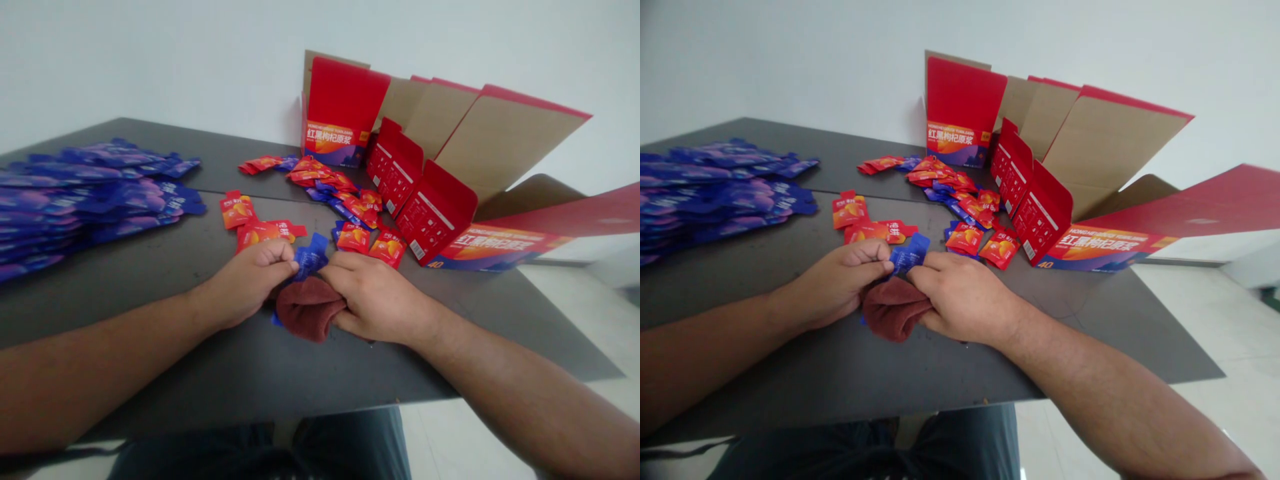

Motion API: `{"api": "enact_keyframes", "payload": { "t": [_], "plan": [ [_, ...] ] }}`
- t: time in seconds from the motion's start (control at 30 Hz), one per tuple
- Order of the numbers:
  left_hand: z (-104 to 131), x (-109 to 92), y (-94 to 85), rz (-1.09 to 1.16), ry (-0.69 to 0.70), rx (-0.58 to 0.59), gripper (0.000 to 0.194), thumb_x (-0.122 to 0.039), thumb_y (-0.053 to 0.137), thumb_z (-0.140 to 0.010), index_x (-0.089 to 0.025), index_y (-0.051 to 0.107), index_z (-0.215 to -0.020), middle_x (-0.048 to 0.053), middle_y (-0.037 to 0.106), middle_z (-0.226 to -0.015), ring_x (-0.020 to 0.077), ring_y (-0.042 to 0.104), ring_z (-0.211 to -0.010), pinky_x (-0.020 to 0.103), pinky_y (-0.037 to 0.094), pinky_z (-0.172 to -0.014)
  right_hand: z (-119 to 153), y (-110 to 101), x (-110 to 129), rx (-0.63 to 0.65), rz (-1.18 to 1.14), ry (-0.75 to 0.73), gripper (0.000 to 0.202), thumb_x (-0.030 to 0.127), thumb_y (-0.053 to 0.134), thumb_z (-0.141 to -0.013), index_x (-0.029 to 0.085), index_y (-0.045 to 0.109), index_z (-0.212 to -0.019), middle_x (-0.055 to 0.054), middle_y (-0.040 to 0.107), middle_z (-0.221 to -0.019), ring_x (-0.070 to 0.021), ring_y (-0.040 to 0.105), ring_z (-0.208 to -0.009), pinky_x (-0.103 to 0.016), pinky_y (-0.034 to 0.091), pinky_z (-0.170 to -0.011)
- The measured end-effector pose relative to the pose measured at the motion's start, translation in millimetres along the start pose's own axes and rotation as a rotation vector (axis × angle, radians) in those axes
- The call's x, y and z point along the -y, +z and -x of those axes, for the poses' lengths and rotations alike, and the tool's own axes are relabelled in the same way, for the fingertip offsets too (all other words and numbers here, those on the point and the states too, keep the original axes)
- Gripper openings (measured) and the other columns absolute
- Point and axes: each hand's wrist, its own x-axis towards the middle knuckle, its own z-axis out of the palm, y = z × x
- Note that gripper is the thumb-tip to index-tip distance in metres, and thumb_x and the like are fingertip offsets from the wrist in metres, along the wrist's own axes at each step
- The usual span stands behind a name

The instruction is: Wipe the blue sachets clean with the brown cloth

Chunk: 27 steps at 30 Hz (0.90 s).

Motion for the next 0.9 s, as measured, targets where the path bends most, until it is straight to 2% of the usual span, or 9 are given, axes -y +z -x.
{"api": "enact_keyframes", "payload": {
  "t": [0.13, 0.27, 0.43, 0.6, 0.8, 0.9],
  "plan": [
    [0.4, 1.7, -1.1, -0.035, -0.008, -0.004, 0.022, -0.031, 0.073, -0.089, -0.022, 0.054, -0.080, -0.004, 0.047, -0.064, 0.0112, 0.042, -0.055, 0.024, 0.030, -0.051, 0.7, 1.0, 4.8, 0.052, 0.005, -0.105, 0.013, 0.025, 0.072, -0.098, 0.019, 0.072, -0.109, -0.007, 0.071, -0.104, -0.0234, 0.065, -0.095, -0.036, 0.052, -0.084],
    [1.2, -0.8, -1.2, -0.020, 0.000, -0.006, 0.022, -0.030, 0.073, -0.087, -0.022, 0.054, -0.079, -0.004, 0.048, -0.064, 0.0109, 0.042, -0.056, 0.025, 0.032, -0.053, 0.7, 1.1, 4.4, 0.002, 0.022, -0.022, 0.015, 0.022, 0.072, -0.096, 0.017, 0.072, -0.110, -0.008, 0.072, -0.105, -0.0245, 0.066, -0.097, -0.036, 0.052, -0.083],
    [0.9, -0.3, -1.1, -0.021, -0.011, -0.004, 0.023, -0.030, 0.073, -0.088, -0.022, 0.054, -0.079, -0.005, 0.046, -0.063, 0.0107, 0.041, -0.054, 0.025, 0.030, -0.051, 0.7, 1.8, 5.0, 0.040, 0.025, -0.118, 0.014, 0.026, 0.071, -0.099, 0.018, 0.074, -0.110, -0.007, 0.071, -0.102, -0.0231, 0.064, -0.093, -0.036, 0.051, -0.083],
    [0.4, 0.5, -0.5, 0.004, 0.011, -0.008, 0.022, -0.030, 0.073, -0.086, -0.022, 0.055, -0.079, -0.003, 0.049, -0.065, 0.0115, 0.044, -0.057, 0.026, 0.032, -0.053, 0.9, 2.1, 4.8, 0.002, 0.019, -0.029, 0.014, 0.025, 0.071, -0.098, 0.018, 0.072, -0.110, -0.008, 0.073, -0.105, -0.0244, 0.065, -0.097, -0.036, 0.052, -0.084],
    [0.6, -1.0, 0.7, -0.007, -0.025, -0.015, 0.023, -0.031, 0.074, -0.086, -0.022, 0.054, -0.079, -0.004, 0.046, -0.063, 0.0116, 0.042, -0.054, 0.025, 0.029, -0.051, 0.6, 3.2, 7.0, 0.040, 0.033, -0.120, 0.013, 0.026, 0.071, -0.100, 0.018, 0.074, -0.109, -0.007, 0.071, -0.102, -0.0234, 0.064, -0.092, -0.036, 0.051, -0.082],
    [-0.2, -0.3, 0.4, -0.002, 0.006, -0.021, 0.022, -0.028, 0.073, -0.087, -0.022, 0.054, -0.079, -0.004, 0.049, -0.064, 0.0114, 0.043, -0.056, 0.026, 0.031, -0.052, 0.2, 3.4, 7.3, 0.011, 0.019, -0.060, 0.017, 0.025, 0.071, -0.098, 0.016, 0.074, -0.114, -0.009, 0.073, -0.107, -0.0252, 0.066, -0.098, -0.037, 0.052, -0.086]
  ]
}}
